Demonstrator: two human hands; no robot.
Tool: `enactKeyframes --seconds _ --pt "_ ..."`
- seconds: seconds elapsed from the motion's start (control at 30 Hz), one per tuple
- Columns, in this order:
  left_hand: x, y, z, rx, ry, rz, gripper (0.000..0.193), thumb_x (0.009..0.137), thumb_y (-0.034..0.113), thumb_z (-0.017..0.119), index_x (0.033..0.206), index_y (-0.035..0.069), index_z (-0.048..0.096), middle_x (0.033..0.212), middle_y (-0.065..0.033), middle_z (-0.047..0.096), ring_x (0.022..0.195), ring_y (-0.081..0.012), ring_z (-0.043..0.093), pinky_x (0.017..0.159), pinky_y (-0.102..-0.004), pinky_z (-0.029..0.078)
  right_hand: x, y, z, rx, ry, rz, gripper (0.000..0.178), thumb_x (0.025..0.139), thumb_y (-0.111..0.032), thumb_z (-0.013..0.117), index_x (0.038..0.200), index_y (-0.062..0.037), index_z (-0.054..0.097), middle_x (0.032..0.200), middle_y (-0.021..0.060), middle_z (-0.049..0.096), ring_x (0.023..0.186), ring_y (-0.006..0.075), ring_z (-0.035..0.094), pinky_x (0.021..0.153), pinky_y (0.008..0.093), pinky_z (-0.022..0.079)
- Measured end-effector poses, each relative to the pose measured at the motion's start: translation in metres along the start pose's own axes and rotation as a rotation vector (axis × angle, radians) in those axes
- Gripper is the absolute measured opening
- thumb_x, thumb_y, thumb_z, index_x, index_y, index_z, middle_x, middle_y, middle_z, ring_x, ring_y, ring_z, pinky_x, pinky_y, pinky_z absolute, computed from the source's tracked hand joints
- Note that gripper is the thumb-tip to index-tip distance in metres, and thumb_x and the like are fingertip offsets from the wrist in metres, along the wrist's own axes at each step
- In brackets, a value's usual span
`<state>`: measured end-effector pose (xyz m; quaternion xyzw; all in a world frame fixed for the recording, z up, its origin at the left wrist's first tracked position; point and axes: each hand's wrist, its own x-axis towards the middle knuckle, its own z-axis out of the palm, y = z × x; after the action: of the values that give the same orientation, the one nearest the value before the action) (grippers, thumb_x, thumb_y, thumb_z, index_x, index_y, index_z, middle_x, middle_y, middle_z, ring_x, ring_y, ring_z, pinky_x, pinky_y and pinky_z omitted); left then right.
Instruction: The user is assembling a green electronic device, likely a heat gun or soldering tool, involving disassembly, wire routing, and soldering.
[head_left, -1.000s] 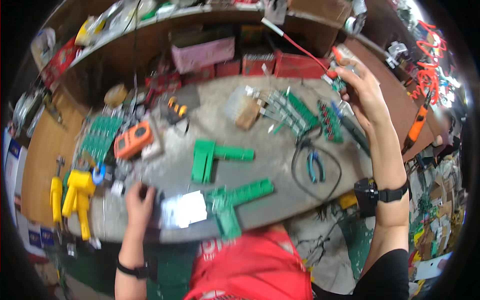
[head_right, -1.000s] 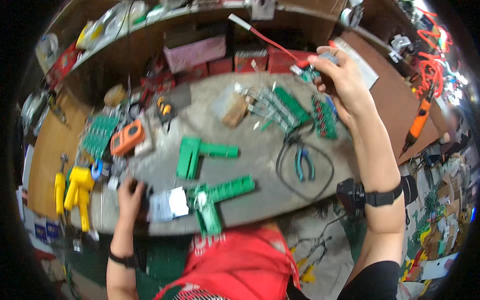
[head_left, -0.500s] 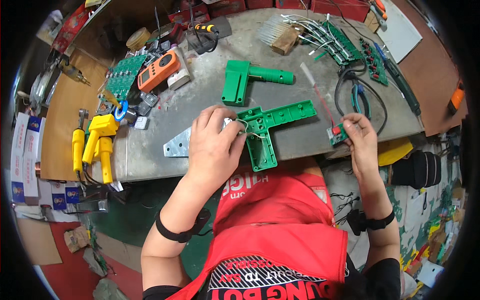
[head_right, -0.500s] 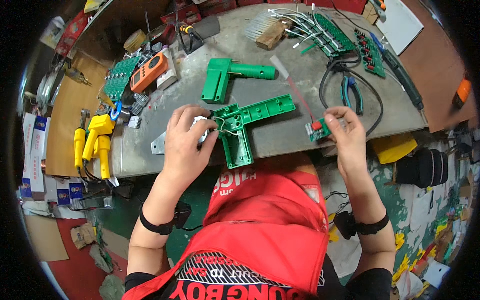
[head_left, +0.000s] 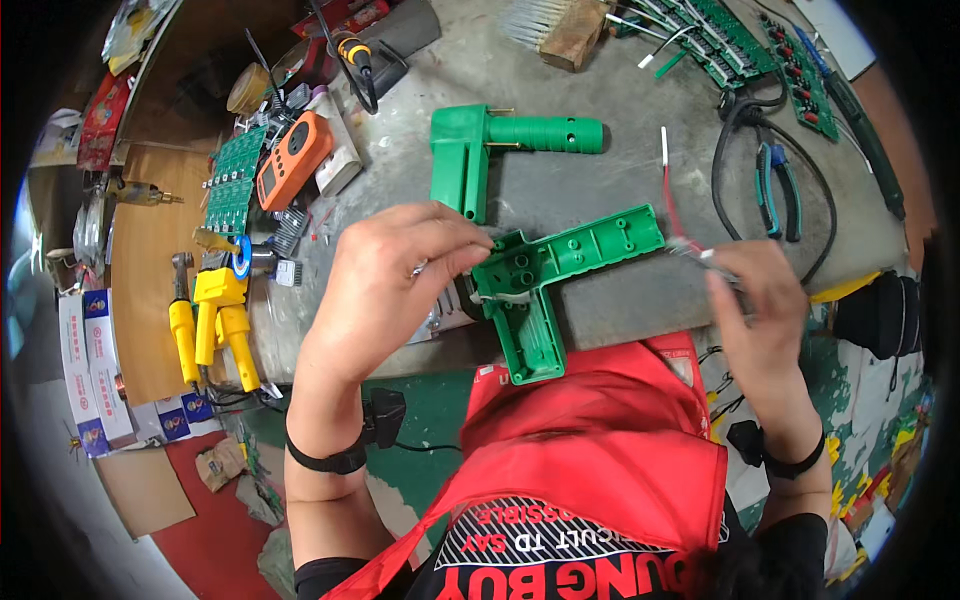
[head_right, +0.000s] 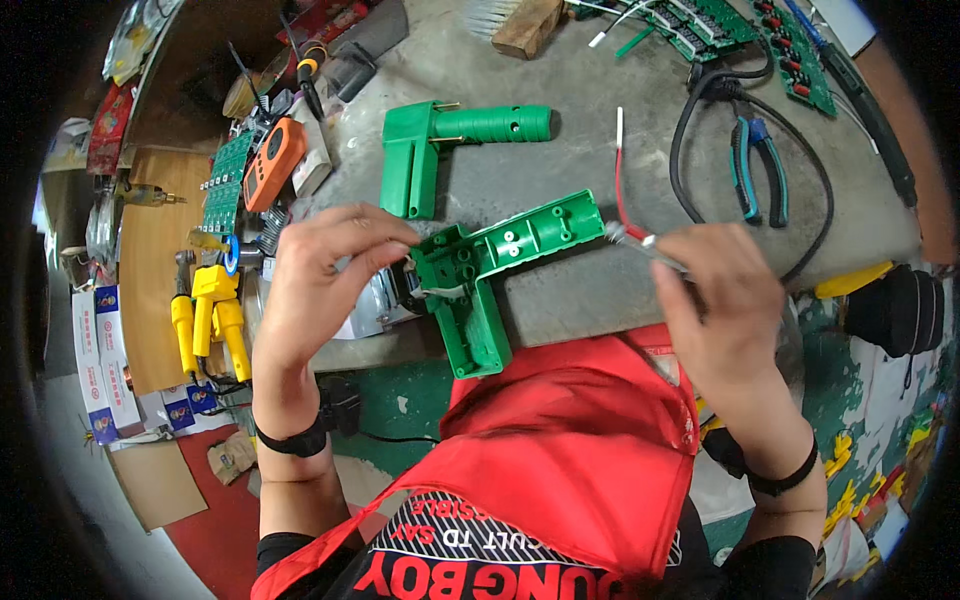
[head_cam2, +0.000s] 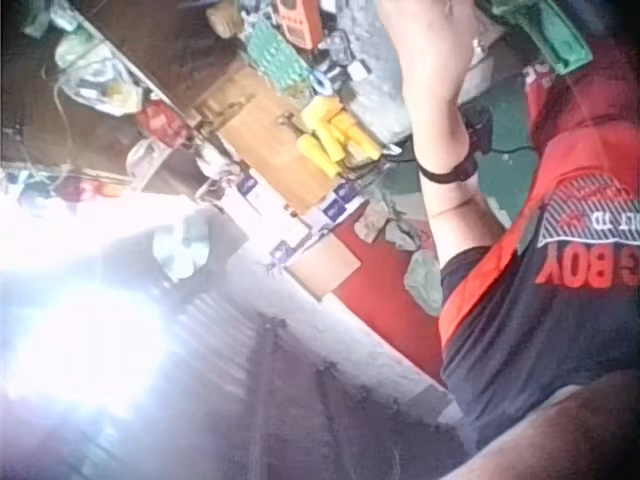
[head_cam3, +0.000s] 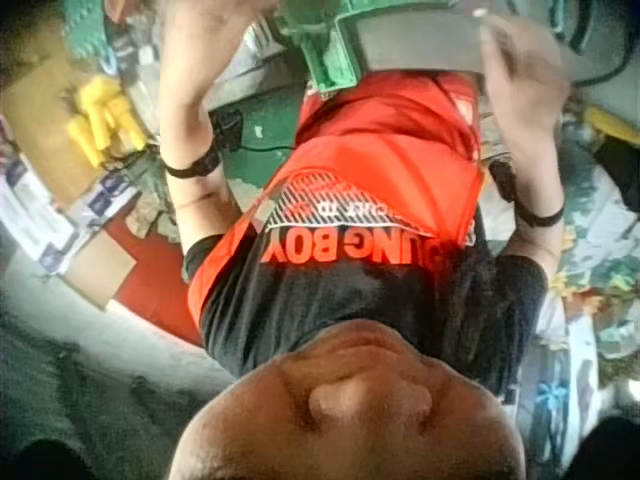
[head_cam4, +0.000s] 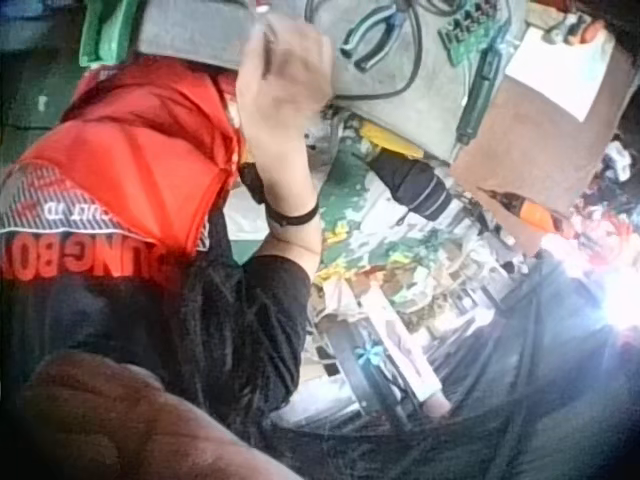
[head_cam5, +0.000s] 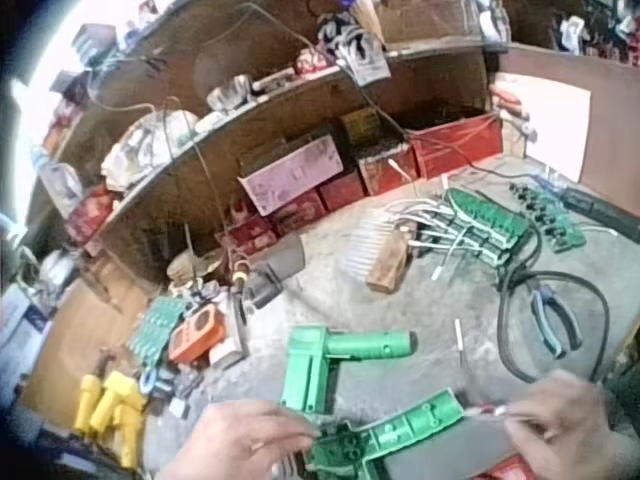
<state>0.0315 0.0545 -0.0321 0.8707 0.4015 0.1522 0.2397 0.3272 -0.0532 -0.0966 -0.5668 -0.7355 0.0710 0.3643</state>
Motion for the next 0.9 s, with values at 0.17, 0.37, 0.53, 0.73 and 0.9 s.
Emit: enactKeyframes --seconds 0.17,0.37,0.53,0.73,0.9 --pt "0.015 -0.008 0.006 -0.078 -0.1 -0.054 0.006 0.083 0.003 0.067 0.085 -0.001 0.07 0.08 -0.0084 0.067 0.07 -0.0172 0.064 0.064 -0.0286 0.05 0.008 -0.009 -0.01 0.631 0.148 0.505 0.017 0.085 -0.005 0.061 0.101 0.002 0.058 0.096 0.0036 0.055 0.088 0.0132 0.051 0.081 0.0233 0.038" --pt "0.021 -0.012 0.029 -0.184 0.048 -0.272 0.015 0.087 0.01 0.066 0.079 -0.003 0.067 0.066 -0.0042 0.062 0.061 -0.0102 0.059 0.056 -0.0268 0.046 0.019 -0.017 0.0 1.006 -0.003 0.595 0.016 0.086 -0.011 0.061 0.097 0.0001 0.06 0.098 0.0037 0.055 0.091 0.0122 0.051 0.085 0.0251 0.037" --pt "0.021 -0.027 0.05 -0.19 0.28 -0.285 0.02 0.085 0.012 0.067 0.072 -0.002 0.061 0.059 -0.0113 0.055 0.053 -0.0213 0.053 0.053 -0.0331 0.04 0.001 -0.016 0.006 1.088 -0.171 0.847 0.037 0.088 -0.031 0.067 0.106 -0.0007 0.055 0.089 0.0049 0.062 0.079 0.0104 0.059 0.073 0.0236 0.046" --pt "0.022 -0.013 0.048 0.015 0.309 -0.26 0.014 0.085 0.016 0.068 0.085 0.002 0.066 0.068 -0.0113 0.057 0.058 -0.0224 0.055 0.055 -0.0339 0.044 -0.004 -0.024 0.012 1.219 -0.116 0.875 0.034 0.093 -0.036 0.06 0.1 -0.0033 0.052 0.073 0.0057 0.059 0.052 0.0072 0.051 0.046 0.0198 0.039" --pt "0.001 0.021 0.022 0.387 0.482 0.185 0.029 0.072 0.004 0.075 0.1 0.0 0.067 0.08 -0.0088 0.06 0.063 -0.0182 0.055 0.053 -0.0287 0.047 -0.013 -0.02 0.01 1.26 -0.121 0.878 0.028 0.095 -0.028 0.058 0.104 -0.0032 0.051 0.074 0.0062 0.06 0.054 0.0065 0.052 0.047 0.0182 0.04"
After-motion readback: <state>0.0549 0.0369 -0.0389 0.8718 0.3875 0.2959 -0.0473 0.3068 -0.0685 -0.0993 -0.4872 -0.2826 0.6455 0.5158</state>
